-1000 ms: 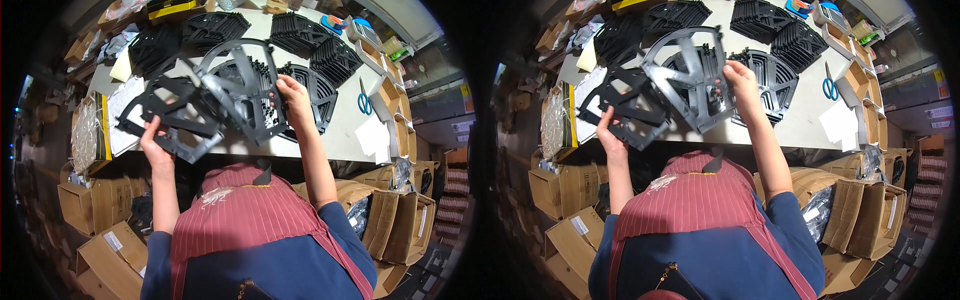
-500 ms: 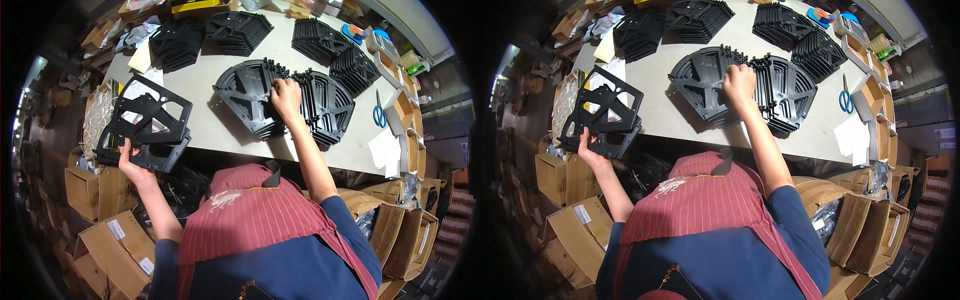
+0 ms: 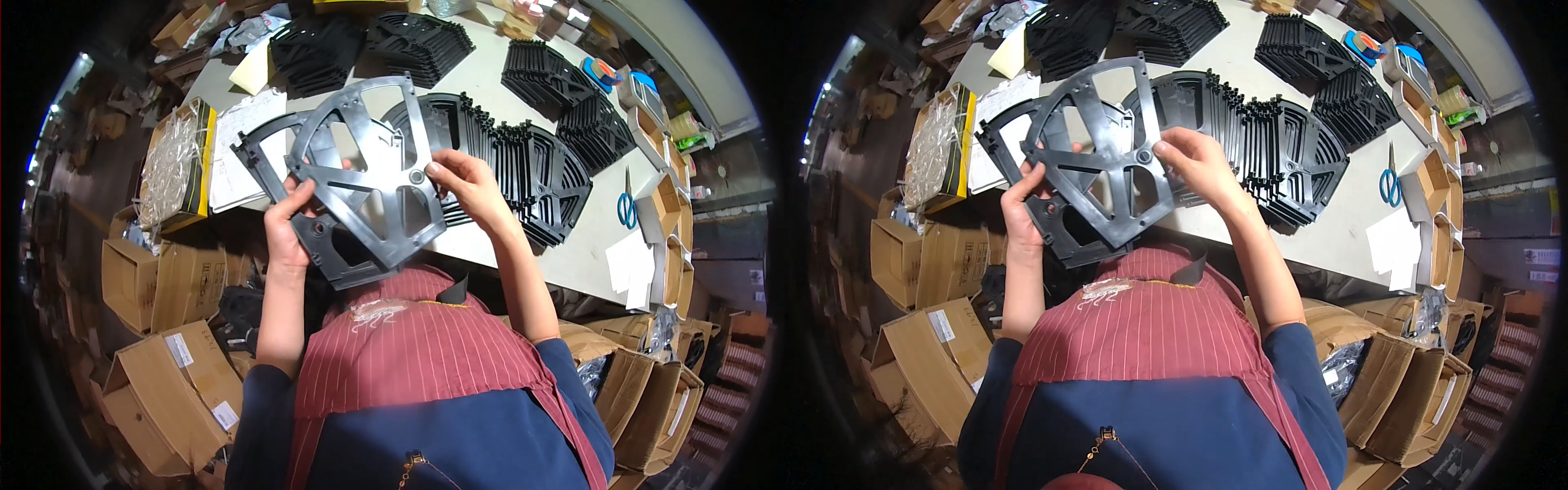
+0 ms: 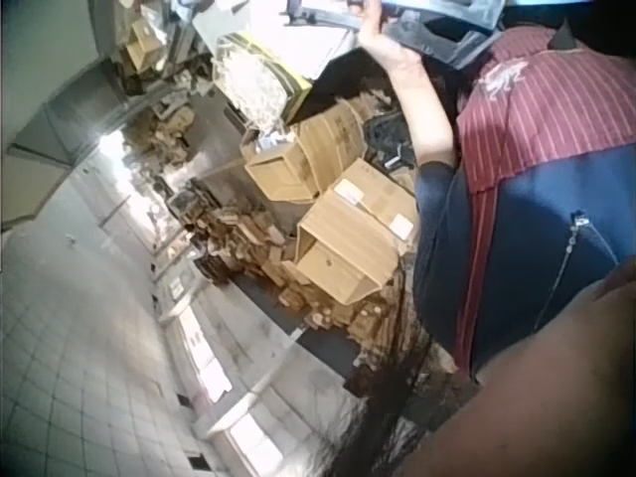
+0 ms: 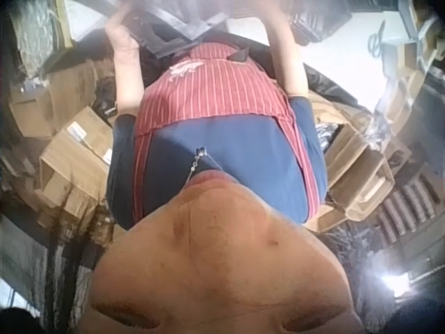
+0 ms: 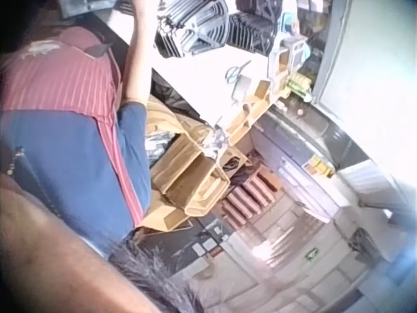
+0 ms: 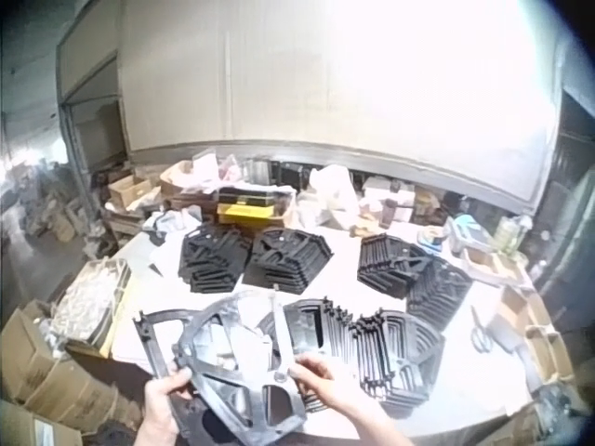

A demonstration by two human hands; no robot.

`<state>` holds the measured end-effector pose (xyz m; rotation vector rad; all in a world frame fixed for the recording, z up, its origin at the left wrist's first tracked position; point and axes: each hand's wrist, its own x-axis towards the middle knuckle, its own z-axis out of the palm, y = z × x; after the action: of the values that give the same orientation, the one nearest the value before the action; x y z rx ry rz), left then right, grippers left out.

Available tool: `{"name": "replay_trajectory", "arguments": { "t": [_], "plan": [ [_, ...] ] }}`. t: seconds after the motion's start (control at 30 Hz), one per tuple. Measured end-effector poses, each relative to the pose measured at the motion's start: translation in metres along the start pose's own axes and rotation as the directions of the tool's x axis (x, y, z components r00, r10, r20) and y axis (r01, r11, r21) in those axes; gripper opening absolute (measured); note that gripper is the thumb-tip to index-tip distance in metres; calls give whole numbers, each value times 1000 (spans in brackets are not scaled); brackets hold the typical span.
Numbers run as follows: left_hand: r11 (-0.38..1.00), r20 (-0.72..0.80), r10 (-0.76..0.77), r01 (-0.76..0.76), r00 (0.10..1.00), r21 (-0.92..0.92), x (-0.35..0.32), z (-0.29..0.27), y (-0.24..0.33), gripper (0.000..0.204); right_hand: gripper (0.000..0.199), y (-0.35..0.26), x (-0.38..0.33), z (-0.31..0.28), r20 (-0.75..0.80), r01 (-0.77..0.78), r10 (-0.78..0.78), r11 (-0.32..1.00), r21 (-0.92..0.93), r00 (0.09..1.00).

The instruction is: The person uses scissors to cut tape on a cardboard box and then uses a tape dispenser to seal it. They then move to a table and begin assembling black plastic components by hand, snapping smaller pieces into larger frames and stacking the finished assemblies.

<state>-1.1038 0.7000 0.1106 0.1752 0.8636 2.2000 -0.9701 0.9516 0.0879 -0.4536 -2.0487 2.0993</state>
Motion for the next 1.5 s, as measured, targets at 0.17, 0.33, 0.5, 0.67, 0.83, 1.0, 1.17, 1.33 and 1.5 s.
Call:
{"name": "replay_trajectory", "arguments": {
  "t": [0.17, 0.33, 0.5, 0.67, 0.83, 1.0, 1.17, 1.33, 1.5],
  "plan": [
    [991, -34, 23, -18, 999, 134, 16, -22, -29, 57, 14, -22, -27, -29, -180, 80, 3, 888, 452, 984],
    [983, -104, 46, -26, 994, 184, 17, -5, -27, 63, 14, -51, -80, -102, -384, 341, -150, 798, 497, 911],
    [990, -71, 0, 10, 997, 144, 20, -9, -20, 56, 25, -54, -110, -155, -622, 237, -339, 941, -243, 706],
    [997, 107, -67, 64, 992, 31, 33, -8, -33, 50, 40, 29, -71, -191, -422, -279, -515, 334, -900, 746],
    [993, -88, -100, 106, 991, 60, 25, 40, -34, 45, 34, 86, -47, -167, -346, -254, -503, 244, -936, 792],
    [991, -109, -119, 124, 987, 47, 23, 34, -38, 42, 45, 75, -51, -126, -287, -345, -540, -7, -939, 791],
    [989, -74, -145, 143, 987, -40, 30, 20, -63, 33, 57, 27, -48, -52, -180, 73, -179, 875, -478, 967],
    [994, 155, -105, 106, 982, -4, 40, 5, -78, 59, 43, 38, -39, -33, -278, 39, -85, 986, -164, 957],
    [937, -87, 42, -9, 995, 350, 21, 38, -59, 70, 31, 8, -57, -78, -552, 273, -161, 953, 128, 818]
  ]
}}
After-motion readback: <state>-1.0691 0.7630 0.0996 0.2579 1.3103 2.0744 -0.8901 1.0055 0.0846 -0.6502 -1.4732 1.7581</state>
